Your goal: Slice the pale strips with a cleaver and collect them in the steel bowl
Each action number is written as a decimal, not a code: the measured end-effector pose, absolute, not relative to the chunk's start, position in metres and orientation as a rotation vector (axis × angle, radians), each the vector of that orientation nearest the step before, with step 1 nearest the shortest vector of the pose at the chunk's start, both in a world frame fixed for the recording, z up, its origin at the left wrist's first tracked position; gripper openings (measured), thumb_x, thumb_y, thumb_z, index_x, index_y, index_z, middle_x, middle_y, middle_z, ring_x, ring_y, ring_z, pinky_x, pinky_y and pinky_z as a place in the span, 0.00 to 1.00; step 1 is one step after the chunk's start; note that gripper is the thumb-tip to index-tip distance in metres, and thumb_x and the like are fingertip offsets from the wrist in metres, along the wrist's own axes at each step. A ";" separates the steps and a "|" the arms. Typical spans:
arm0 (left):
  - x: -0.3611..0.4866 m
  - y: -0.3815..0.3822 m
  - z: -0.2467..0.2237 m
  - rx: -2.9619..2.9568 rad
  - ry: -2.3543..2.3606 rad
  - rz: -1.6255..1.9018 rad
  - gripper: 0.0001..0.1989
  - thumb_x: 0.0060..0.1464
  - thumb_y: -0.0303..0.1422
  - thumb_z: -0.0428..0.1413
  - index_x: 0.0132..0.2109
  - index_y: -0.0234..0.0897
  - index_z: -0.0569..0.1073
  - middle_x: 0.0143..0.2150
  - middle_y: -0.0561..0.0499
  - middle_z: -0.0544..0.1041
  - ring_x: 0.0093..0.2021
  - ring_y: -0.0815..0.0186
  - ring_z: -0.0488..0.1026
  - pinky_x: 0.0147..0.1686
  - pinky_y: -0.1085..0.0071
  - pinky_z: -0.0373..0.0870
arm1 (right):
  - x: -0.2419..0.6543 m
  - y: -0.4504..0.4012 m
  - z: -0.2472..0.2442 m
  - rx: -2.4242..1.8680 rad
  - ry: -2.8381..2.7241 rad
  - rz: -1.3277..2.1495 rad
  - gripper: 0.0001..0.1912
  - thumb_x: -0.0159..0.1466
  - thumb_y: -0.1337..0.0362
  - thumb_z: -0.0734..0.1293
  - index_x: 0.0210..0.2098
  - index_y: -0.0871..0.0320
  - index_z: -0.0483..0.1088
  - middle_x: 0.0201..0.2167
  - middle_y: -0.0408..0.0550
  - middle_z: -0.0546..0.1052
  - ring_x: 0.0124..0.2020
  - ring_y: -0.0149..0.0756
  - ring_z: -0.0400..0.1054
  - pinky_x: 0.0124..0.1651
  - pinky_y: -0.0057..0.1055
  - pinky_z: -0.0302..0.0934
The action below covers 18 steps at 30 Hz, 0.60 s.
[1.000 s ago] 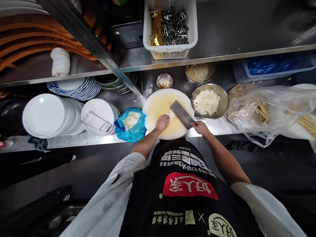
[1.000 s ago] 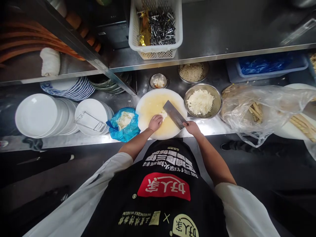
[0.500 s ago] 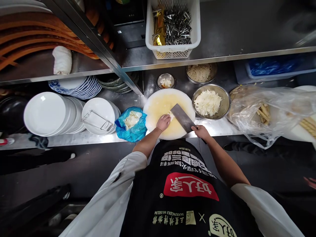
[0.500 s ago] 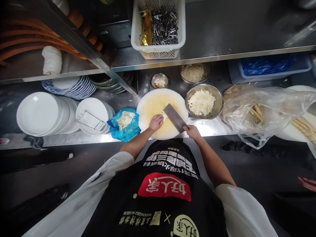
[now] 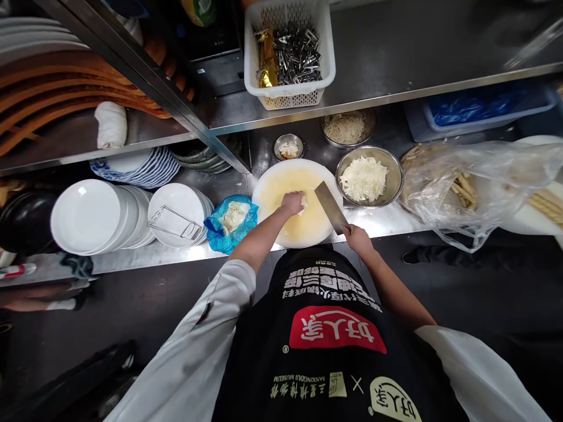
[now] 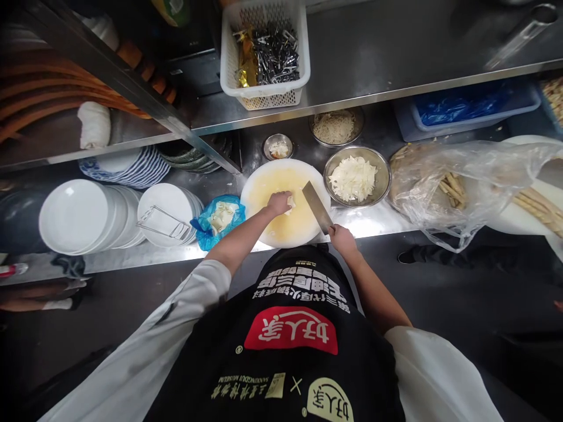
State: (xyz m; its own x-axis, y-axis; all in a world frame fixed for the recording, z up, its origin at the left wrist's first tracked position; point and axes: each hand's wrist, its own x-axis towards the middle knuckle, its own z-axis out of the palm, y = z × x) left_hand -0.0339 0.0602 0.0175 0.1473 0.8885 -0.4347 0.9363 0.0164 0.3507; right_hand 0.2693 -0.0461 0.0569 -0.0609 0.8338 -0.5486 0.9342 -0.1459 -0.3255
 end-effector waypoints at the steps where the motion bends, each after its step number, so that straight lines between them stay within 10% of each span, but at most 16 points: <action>1: -0.032 0.068 0.017 1.824 1.685 -0.188 0.27 0.45 0.28 0.64 0.55 0.40 0.72 0.52 0.43 0.77 0.50 0.52 0.75 0.53 0.60 0.69 | 0.269 -0.047 0.057 2.047 1.942 -0.988 0.22 0.73 0.53 0.57 0.45 0.62 0.75 0.40 0.61 0.80 0.44 0.46 0.74 0.43 0.32 0.59; 9: -0.015 0.046 0.002 1.227 1.772 0.292 0.12 0.51 0.27 0.61 0.44 0.37 0.71 0.42 0.49 0.78 0.37 0.65 0.77 0.36 0.70 0.74 | 0.274 -0.043 0.052 2.027 1.965 -0.991 0.23 0.73 0.52 0.56 0.45 0.62 0.76 0.42 0.63 0.80 0.44 0.48 0.74 0.43 0.33 0.59; 18: -0.032 -0.025 -0.018 1.751 1.948 0.597 0.06 0.59 0.32 0.57 0.43 0.38 0.75 0.53 0.44 0.73 0.52 0.60 0.73 0.53 0.63 0.73 | 0.279 -0.052 0.064 2.004 2.022 -0.984 0.23 0.73 0.52 0.56 0.42 0.60 0.76 0.38 0.58 0.80 0.41 0.44 0.73 0.39 0.31 0.56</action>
